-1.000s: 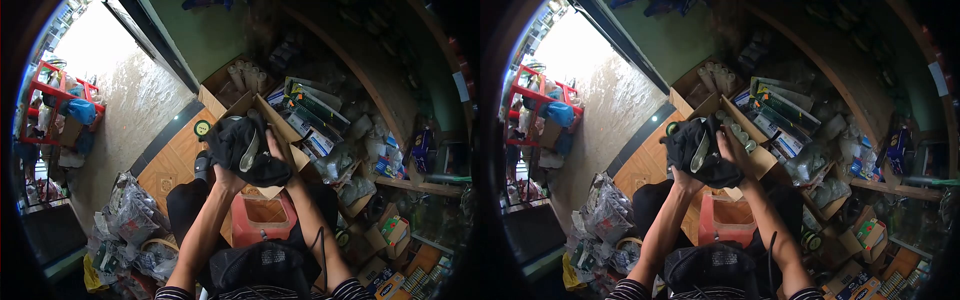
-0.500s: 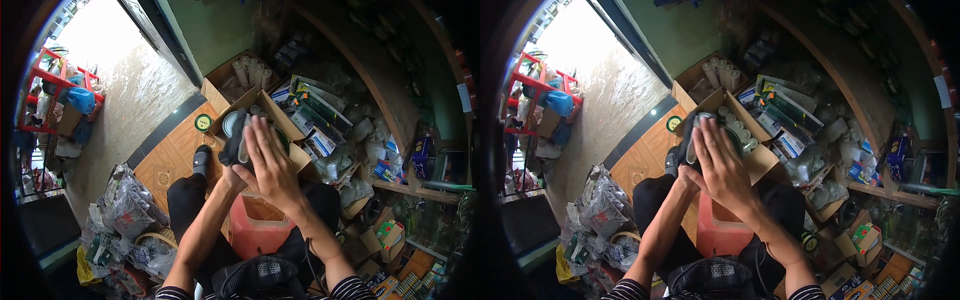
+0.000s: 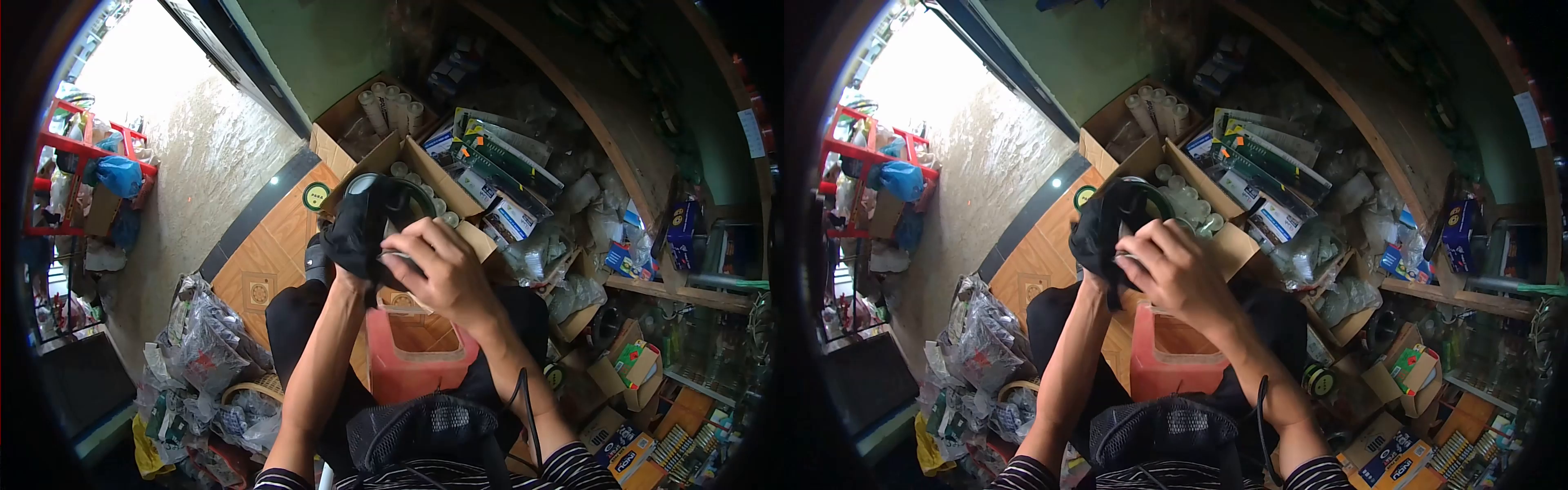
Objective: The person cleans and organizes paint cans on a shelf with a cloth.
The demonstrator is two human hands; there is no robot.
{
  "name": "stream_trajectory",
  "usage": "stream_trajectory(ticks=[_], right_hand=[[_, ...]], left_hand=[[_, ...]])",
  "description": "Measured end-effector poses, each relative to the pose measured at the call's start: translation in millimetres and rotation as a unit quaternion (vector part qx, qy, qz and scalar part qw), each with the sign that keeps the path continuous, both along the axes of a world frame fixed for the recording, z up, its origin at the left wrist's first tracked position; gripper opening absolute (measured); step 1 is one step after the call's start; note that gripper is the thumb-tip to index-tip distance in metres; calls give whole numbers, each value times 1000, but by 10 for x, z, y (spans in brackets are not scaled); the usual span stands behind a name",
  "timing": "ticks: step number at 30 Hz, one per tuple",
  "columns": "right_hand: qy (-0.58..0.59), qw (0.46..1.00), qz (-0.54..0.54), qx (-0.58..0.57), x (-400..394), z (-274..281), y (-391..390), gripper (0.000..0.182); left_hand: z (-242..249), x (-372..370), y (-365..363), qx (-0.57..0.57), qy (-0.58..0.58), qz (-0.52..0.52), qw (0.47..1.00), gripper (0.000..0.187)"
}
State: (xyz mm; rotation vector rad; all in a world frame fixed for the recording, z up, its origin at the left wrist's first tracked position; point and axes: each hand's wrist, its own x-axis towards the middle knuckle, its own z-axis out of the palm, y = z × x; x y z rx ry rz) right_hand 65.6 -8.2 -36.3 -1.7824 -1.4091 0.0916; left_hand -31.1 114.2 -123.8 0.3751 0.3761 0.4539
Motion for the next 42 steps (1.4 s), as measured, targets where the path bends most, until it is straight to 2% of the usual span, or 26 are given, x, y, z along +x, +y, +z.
stream_trajectory(ticks=[1, 2, 3, 4, 6, 7, 8, 11, 12, 13, 14, 15, 16, 17, 18, 21, 24, 27, 29, 30, 31, 34, 37, 39, 41, 42], right_hand=[[-6, 1000, -6, -12, 78, 15, -35, 17], [36, 998, -46, -33, 143, 38, -80, 15], [32, 995, -88, -42, 242, 13, -101, 16], [18, 992, -122, -17, 276, -8, -79, 16], [-3, 988, -149, 45, 264, -32, 0, 16], [-11, 990, -136, 25, 185, -33, 37, 17], [-4, 996, -82, 18, 101, -12, 56, 18], [-4, 999, 51, 17, 7, -28, 57, 22], [29, 999, 39, -17, 58, -25, 8, 21], [63, 996, 27, -50, 130, -15, -47, 20], [110, 990, -16, -82, 203, 20, -80, 18], [85, 993, -64, -44, 275, -34, -67, 19], [39, 994, -100, 1, 307, -80, -10, 19], [-7, 989, -137, 47, 297, -91, 59, 19], [-13, 990, -131, 48, 228, -56, 83, 18], [-70, 997, 24, 15, 38, 13, 90, 26], [-36, 996, 73, 25, 10, -18, 2, 39], [-26, 1000, -1, -1, 251, -75, -109, 43], [-16, 997, -71, -3, 311, -100, -98, 46], [-12, 996, -87, 4, 293, -94, -75, 47], [-8, 994, -105, 11, 264, -92, -50, 48], [-30, 997, -75, 4, 185, -71, 41, 41], [-25, 997, -69, -9, 224, -84, 40, 34], [-16, 999, -37, -9, 209, -60, 29, 26], [-26, 999, -37, -23, 113, 26, 29, 54], [-49, 997, -47, -41, 60, 33, 31, 55]], left_hand=[[-88, -12, 37, 23, 31, -6, 999, 56], [-15, 18, 37, 270, 89, -26, 958, 56], [65, 37, 1, 92, 17, -45, 995, 55], [185, 66, -35, -97, -36, -50, 993, 55], [54, 22, -101, -156, -72, -75, 982, 54], [-55, -4, -122, -185, -89, -87, 975, 53], [-75, 24, -79, -121, -100, -91, 983, 50], [-405, -23, -56, 48, 34, -6, 998, 47], [-698, -157, 76, 89, 23, 2, 996, 33], [-367, -96, 135, 321, 83, -33, 943, 37], [-16, -30, 193, 529, 147, -33, 835, 41], [159, 49, 106, 499, 150, -10, 853, 47], [135, 56, 58, 405, 113, -5, 907, 52], [111, 65, 11, 305, 77, 7, 949, 56], [-100, 1, -50, 132, -1, -3, 991, 58], [-167, 80, -82, -4, -22, 19, 1000, 73], [-114, 63, 9, 1, -86, 46, 995, 68], [-232, 61, 176, 64, -145, 23, 987, 65], [93, -14, 131, -86, -177, -14, 980, 71], [256, -3, 99, -132, -152, -30, 979, 68], [248, 18, 77, -117, -143, -22, 983, 67], [115, 38, 0, -76, -79, -6, 994, 70], [34, 8, 0, -141, -129, -41, 981, 67], [14, 30, 11, -142, -106, -34, 984, 62], [-12, 31, -7, -147, -82, -24, 986, 58], [-23, 26, -5, -153, -75, -18, 985, 56]])
